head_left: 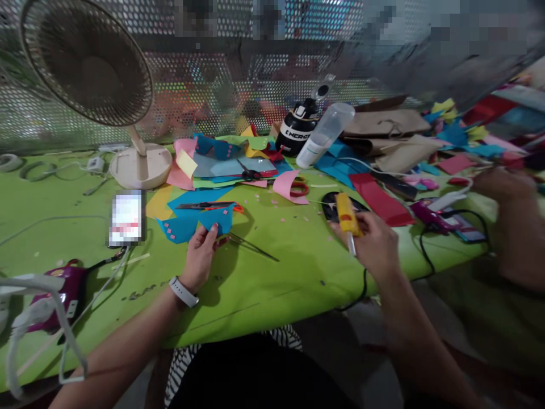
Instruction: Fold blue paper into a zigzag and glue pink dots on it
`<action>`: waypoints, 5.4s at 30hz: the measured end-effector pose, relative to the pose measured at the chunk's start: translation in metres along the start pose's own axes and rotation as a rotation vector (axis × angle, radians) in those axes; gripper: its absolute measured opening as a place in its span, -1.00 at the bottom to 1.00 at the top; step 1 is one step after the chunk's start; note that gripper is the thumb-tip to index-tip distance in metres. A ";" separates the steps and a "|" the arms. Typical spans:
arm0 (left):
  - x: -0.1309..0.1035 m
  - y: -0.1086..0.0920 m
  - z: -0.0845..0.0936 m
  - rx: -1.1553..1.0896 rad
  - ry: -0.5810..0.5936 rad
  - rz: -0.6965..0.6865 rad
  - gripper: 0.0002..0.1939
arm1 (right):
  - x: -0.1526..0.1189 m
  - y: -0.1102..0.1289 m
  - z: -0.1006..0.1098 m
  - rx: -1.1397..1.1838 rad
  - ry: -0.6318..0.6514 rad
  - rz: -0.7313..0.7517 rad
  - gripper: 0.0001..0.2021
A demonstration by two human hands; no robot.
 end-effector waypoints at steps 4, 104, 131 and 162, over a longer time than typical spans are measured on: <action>0.000 -0.001 0.000 0.014 0.000 -0.009 -0.66 | -0.025 -0.075 -0.011 -0.216 0.180 -0.197 -0.52; -0.002 -0.007 -0.003 0.009 -0.050 0.034 -0.66 | 0.034 0.033 -0.113 0.682 0.090 -0.106 -0.60; -0.002 -0.007 -0.003 0.006 -0.054 0.040 -0.63 | 0.033 0.049 -0.104 0.543 0.036 0.041 -0.74; -0.008 -0.002 -0.011 -0.029 0.050 0.042 -0.70 | 0.016 0.193 -0.072 0.926 0.088 0.186 -0.84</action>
Point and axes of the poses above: each hand's wrist, its own x-axis towards the middle knuckle, its own z-axis out of the back of the hand, y = z × x, the point moved 10 cm from there along x, towards the middle knuckle, and after that the axes turned 14 degrees about z, right-handed, at the moved point
